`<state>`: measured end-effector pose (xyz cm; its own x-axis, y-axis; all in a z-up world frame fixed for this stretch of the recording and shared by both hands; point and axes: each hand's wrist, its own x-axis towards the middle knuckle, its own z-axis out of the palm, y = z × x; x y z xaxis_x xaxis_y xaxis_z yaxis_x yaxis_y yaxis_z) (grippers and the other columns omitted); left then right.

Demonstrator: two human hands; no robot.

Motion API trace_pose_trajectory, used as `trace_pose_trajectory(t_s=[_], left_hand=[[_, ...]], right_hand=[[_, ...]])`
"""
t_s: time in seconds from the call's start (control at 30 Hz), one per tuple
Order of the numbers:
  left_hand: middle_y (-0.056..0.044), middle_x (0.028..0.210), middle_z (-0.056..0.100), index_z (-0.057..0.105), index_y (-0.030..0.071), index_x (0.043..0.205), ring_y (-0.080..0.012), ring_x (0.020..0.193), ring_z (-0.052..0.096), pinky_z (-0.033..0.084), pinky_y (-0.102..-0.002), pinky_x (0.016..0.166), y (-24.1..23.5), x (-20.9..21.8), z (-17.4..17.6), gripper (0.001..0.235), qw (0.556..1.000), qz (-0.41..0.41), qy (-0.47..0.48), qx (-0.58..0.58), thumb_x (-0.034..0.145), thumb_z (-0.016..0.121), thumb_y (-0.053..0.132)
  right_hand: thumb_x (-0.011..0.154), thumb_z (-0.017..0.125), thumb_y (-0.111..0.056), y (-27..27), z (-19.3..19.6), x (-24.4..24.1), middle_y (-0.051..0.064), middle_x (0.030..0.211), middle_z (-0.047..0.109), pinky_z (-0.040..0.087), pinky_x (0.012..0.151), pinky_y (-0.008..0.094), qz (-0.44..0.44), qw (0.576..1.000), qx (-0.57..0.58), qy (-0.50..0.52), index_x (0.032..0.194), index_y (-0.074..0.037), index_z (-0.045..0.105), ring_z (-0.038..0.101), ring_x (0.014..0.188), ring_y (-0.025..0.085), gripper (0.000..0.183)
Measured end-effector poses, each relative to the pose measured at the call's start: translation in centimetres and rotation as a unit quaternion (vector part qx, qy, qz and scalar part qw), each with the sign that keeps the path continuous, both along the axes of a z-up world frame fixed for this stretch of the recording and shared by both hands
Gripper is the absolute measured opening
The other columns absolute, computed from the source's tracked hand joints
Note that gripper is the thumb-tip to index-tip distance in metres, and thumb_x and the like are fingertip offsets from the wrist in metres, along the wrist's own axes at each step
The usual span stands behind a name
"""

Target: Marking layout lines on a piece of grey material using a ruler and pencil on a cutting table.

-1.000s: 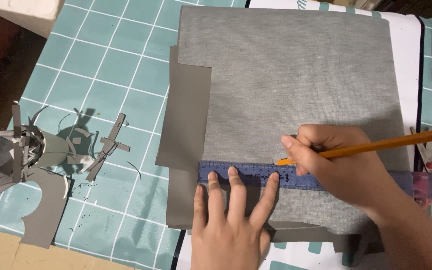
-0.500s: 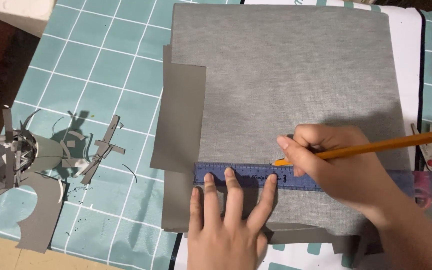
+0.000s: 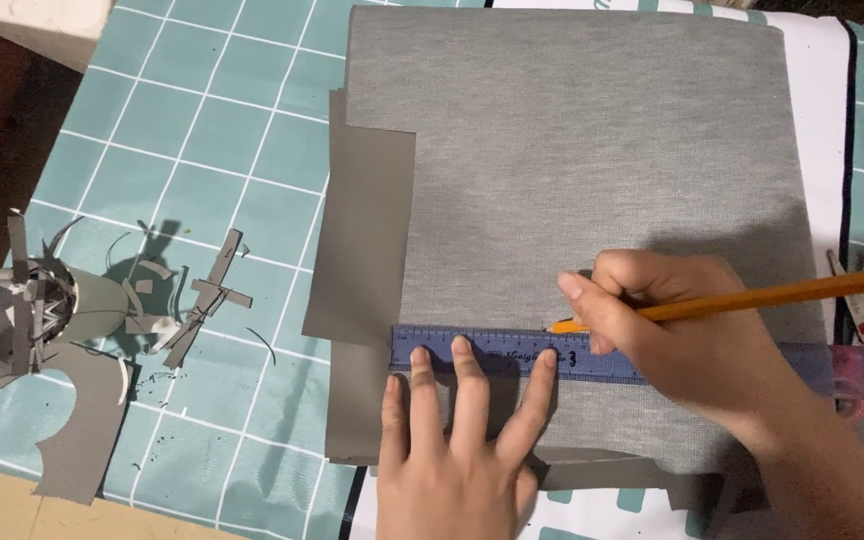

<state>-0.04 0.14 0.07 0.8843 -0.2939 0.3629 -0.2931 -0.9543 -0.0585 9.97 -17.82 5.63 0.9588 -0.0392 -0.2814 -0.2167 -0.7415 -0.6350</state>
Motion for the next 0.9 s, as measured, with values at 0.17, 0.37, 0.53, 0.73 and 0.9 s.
trace_pose_trajectory(t_s=[0.17,0.37,0.53,0.73,0.9], left_hand=[[-0.013,0.133,0.064,0.052,0.045,0.147,-0.0427,0.114,0.064,0.051,-0.051,0.099,0.2,0.1,0.0,0.074,0.998,-0.006,-0.029,-0.046,0.074,0.058,0.037],[-0.006,0.118,0.07,0.064,0.053,0.13,-0.0331,0.104,0.07,0.056,-0.051,0.092,1.2,-1.1,-0.8,0.042,0.985,-0.006,-0.11,-0.135,0.103,0.035,0.039],[0.005,0.121,0.07,0.069,0.063,0.114,-0.0242,0.118,0.066,0.055,-0.05,0.099,0.8,-3.5,-1.0,0.052,0.974,0.062,-0.08,-0.204,0.089,0.05,0.021],[0.005,0.125,0.068,0.073,0.062,0.107,-0.0231,0.128,0.056,0.051,-0.054,0.103,0.9,-4.8,-1.9,0.053,0.97,0.076,-0.077,-0.216,0.095,0.04,0.022],[0.003,0.118,0.069,0.077,0.056,0.095,-0.0209,0.128,0.054,0.048,-0.058,0.106,0.8,-5.5,-1.6,0.026,0.956,0.078,-0.099,-0.266,0.096,0.059,0.038]], right_hand=[[0.097,0.061,-0.024,-1.9,-0.6,-2.2,-0.004,0.06,0.07,0.041,0.051,0.022,0.05,0.981,0.096,-0.163,0.067,-0.015,0.068,0.061,0.054,0.005,0.032],[0.053,0.1,-0.04,-4.7,-0.5,-7.0,-0.008,0.101,0.085,0.056,0.087,0.033,0.14,0.982,-0.071,-0.104,0.082,-0.025,0.087,0.076,0.096,0.01,0.035],[0.052,0.099,-0.068,-8.1,-5.3,-11.1,-0.012,0.123,0.08,0.047,0.104,0.048,0.25,0.945,-0.149,-0.148,0.073,-0.035,0.08,0.066,0.131,0.014,0.044],[0.075,0.078,-0.046,-5.2,-5.8,-13.9,-0.015,0.108,0.077,0.041,0.109,0.048,0.248,0.91,-0.202,-0.265,0.065,-0.037,0.076,0.066,0.116,0.011,0.014],[0.076,0.075,-0.046,-4.2,-5.1,-14.7,-0.016,0.093,0.079,0.041,0.108,0.046,0.18,0.94,-0.139,-0.255,0.066,-0.032,0.066,0.072,0.1,0.008,0.02]])
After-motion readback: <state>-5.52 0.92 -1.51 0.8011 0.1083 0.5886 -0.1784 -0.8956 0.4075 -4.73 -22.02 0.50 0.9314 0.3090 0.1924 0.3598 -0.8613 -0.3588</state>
